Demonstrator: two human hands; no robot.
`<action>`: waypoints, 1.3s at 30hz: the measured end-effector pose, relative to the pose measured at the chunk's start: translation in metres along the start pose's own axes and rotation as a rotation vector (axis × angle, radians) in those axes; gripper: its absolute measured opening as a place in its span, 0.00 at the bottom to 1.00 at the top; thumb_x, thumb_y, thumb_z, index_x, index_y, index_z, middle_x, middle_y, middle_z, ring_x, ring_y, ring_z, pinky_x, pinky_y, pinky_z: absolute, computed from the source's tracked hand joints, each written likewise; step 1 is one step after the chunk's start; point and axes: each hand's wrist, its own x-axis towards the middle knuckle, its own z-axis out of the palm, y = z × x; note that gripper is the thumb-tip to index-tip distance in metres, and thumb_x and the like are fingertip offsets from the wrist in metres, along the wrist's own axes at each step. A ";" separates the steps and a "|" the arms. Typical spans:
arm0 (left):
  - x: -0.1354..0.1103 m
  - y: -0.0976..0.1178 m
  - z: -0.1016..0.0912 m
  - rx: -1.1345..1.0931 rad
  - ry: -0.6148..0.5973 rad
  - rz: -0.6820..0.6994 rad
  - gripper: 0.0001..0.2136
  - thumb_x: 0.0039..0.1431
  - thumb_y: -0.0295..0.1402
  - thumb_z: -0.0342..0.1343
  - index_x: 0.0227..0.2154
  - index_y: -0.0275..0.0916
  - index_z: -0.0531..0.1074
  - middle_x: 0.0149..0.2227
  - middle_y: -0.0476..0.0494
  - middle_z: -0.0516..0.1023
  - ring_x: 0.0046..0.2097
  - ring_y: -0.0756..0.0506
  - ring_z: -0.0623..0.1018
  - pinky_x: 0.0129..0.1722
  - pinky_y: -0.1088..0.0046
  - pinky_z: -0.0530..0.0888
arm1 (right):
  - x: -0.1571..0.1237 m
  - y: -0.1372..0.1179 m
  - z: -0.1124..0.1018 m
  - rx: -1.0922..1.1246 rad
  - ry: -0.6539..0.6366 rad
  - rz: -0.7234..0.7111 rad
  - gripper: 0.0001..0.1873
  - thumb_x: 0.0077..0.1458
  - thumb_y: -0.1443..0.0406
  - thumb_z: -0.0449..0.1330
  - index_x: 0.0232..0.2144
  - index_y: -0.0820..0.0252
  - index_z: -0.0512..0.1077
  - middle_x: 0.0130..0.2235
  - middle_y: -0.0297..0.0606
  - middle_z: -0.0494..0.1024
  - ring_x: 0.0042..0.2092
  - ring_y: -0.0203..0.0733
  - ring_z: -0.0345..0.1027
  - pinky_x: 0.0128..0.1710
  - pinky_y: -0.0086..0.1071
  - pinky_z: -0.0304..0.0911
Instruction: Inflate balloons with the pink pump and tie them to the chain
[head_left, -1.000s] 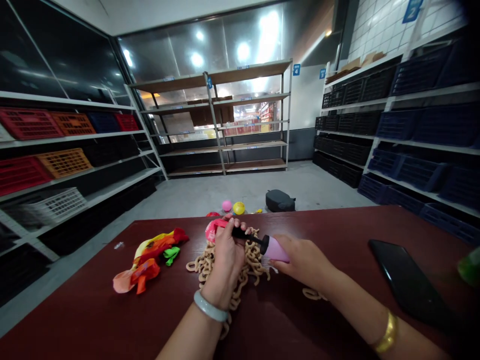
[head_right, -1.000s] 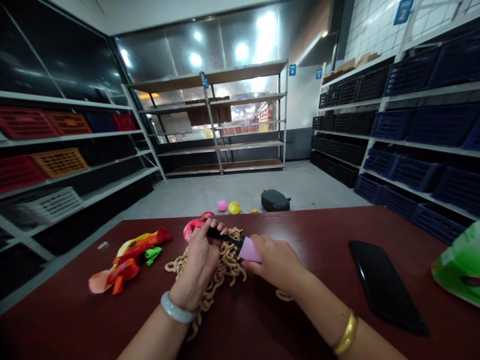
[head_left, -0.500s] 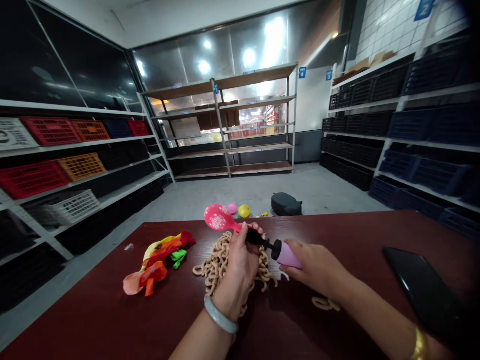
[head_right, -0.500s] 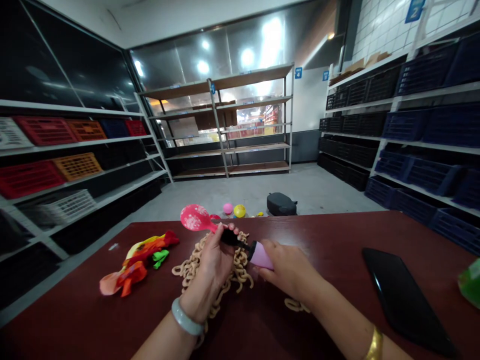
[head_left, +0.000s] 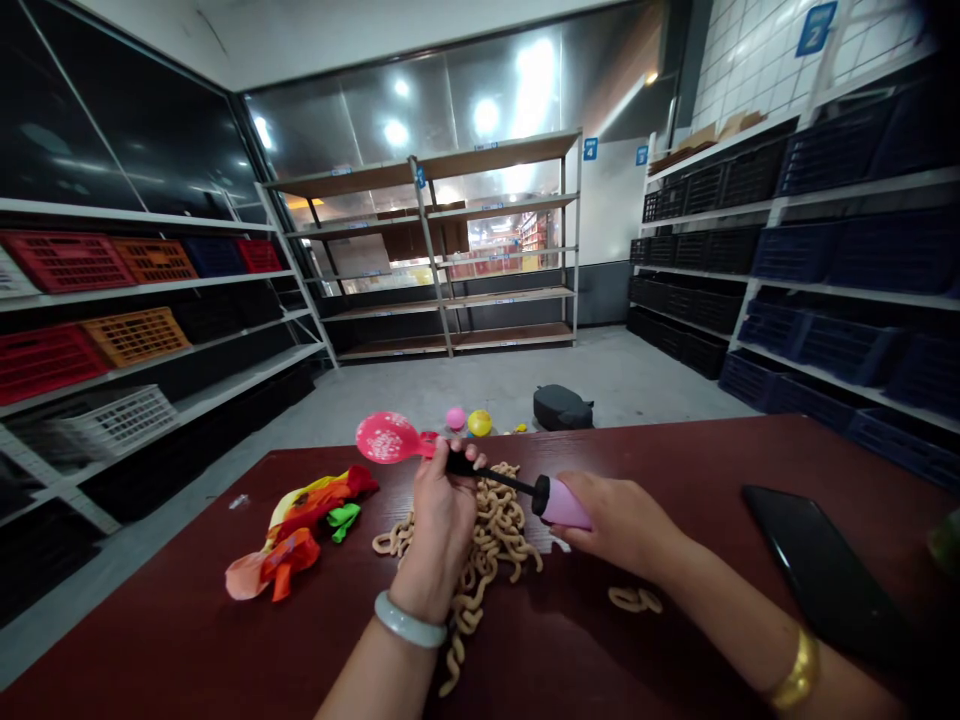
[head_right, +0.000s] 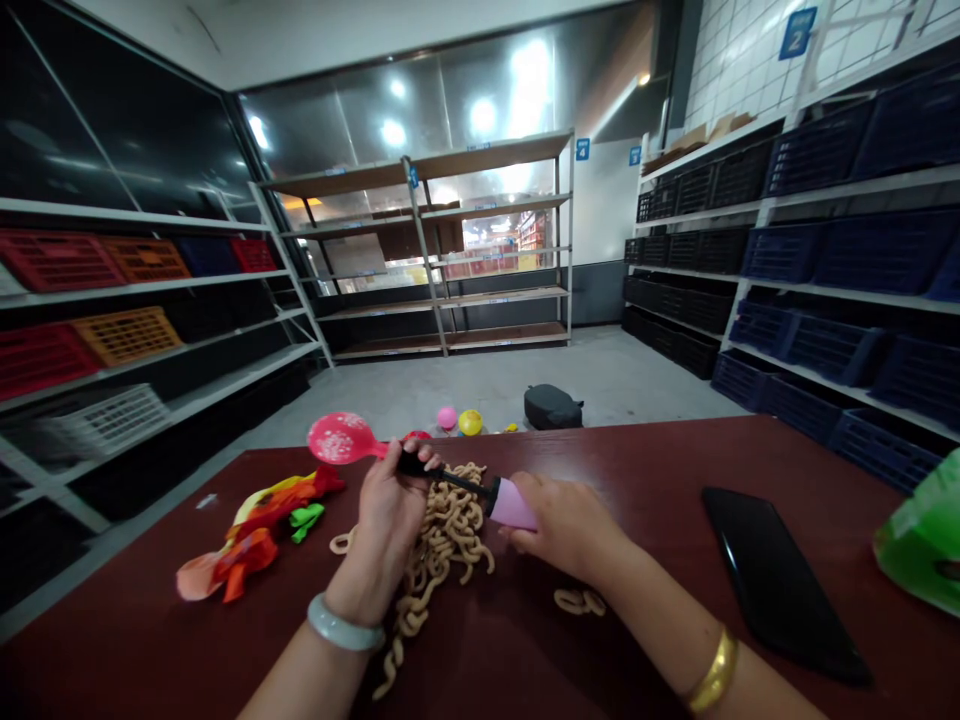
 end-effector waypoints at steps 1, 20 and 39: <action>0.004 0.006 -0.002 -0.010 0.002 0.028 0.07 0.57 0.30 0.59 0.28 0.37 0.66 0.28 0.48 0.67 0.29 0.49 0.69 0.28 0.71 0.67 | 0.001 0.003 0.000 -0.001 -0.009 0.000 0.24 0.54 0.52 0.59 0.50 0.54 0.67 0.45 0.42 0.78 0.43 0.52 0.73 0.36 0.38 0.61; -0.029 -0.038 0.017 0.142 -0.003 0.049 0.11 0.58 0.39 0.58 0.29 0.38 0.65 0.27 0.49 0.69 0.26 0.51 0.69 0.26 0.75 0.67 | 0.000 -0.023 -0.001 0.067 -0.001 0.006 0.20 0.54 0.53 0.60 0.44 0.57 0.65 0.41 0.40 0.79 0.40 0.51 0.73 0.33 0.35 0.56; -0.015 0.058 0.047 0.287 0.083 0.573 0.10 0.60 0.34 0.54 0.26 0.40 0.60 0.19 0.55 0.60 0.18 0.53 0.62 0.16 0.78 0.58 | -0.001 -0.020 -0.005 0.181 0.017 -0.026 0.27 0.48 0.46 0.64 0.43 0.55 0.67 0.41 0.38 0.78 0.40 0.51 0.73 0.35 0.35 0.56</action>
